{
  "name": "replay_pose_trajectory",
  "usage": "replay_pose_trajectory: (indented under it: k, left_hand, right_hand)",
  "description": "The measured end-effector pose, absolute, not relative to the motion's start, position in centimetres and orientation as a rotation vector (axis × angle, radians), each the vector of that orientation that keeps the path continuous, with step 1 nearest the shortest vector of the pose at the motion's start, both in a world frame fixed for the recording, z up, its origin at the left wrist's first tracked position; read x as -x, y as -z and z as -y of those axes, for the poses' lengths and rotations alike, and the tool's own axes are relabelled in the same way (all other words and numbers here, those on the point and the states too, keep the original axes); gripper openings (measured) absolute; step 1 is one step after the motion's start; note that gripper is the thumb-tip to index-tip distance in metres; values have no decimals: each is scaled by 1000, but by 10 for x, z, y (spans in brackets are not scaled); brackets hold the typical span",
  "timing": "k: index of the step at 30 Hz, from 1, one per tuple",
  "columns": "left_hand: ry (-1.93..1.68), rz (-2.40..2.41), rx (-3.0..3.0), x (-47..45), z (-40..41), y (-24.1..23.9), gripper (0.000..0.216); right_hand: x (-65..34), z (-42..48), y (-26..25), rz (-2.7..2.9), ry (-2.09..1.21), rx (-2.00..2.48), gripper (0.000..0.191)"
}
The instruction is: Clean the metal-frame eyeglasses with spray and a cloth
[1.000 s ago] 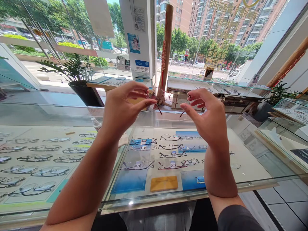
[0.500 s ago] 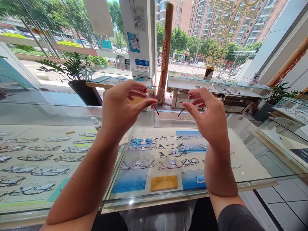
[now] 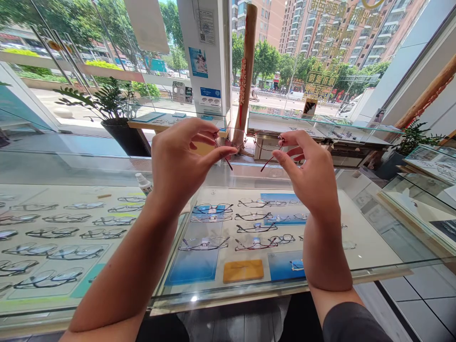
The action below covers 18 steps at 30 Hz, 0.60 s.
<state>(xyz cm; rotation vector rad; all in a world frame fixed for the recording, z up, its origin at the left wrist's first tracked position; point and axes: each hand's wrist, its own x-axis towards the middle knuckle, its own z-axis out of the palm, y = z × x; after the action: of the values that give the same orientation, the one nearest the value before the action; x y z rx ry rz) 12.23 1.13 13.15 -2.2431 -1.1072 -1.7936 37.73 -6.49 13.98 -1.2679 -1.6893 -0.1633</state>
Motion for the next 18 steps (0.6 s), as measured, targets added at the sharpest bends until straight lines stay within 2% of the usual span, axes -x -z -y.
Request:
replay_pose_trajectory:
  k: [5, 11, 18]
  left_hand:
    - [1782, 1128, 2246, -124, -7, -133, 57]
    - [1873, 1165, 2298, -126, -8, -133, 40]
    - [1949, 1151, 2379, -126, -19, -131, 40]
  right_hand:
    - [-377, 65, -139, 1691, 173, 1267, 27]
    - [-377, 66, -139, 1683, 211, 1255, 23]
    - [-375, 67, -139, 1656, 229, 1226, 24]
